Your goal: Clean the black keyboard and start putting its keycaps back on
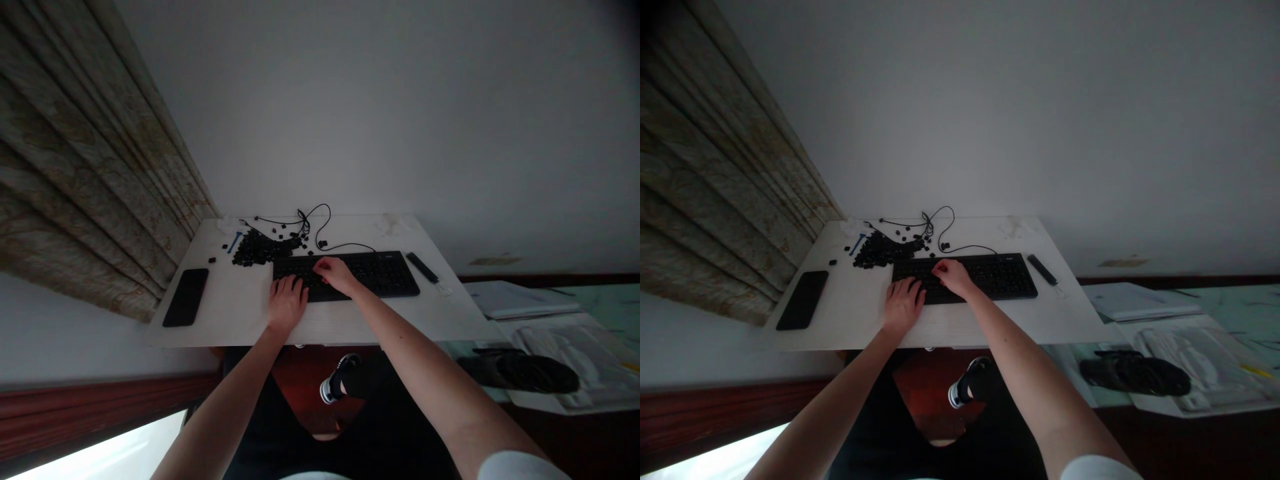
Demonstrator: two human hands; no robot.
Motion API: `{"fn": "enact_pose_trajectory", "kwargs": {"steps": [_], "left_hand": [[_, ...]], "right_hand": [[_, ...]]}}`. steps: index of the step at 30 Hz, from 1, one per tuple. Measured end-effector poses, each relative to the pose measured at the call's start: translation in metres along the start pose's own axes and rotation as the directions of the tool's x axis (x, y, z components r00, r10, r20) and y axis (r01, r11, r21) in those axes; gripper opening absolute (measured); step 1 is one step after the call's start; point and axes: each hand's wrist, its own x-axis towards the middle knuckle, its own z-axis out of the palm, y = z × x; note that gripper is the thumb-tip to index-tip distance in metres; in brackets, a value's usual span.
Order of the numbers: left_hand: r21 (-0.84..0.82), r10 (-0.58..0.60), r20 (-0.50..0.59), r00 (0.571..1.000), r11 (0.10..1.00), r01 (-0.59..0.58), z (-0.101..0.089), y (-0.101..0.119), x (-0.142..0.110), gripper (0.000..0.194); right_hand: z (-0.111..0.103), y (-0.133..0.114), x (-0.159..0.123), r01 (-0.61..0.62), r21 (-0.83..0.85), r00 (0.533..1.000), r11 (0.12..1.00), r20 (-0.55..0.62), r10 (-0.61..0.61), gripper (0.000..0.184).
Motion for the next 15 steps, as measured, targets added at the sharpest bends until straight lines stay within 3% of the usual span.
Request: {"fn": "enact_pose_trajectory", "kwargs": {"steps": [7,15], "left_hand": [[-0.013,-0.017,-0.002,1.0,1.0,0.017,0.0,0.0,0.002,0.028],[-0.038,-0.026,-0.009,1.0,0.999,0.026,-0.002,0.0,0.004,0.024]], "right_hand": [[0.0,-0.002,0.0,-0.002,-0.096,0.999,0.995,0.035,0.006,0.013],[0.006,-0.032,0.015,0.067,-0.247,0.982,0.967,0.189,-0.02,0.007]]}}
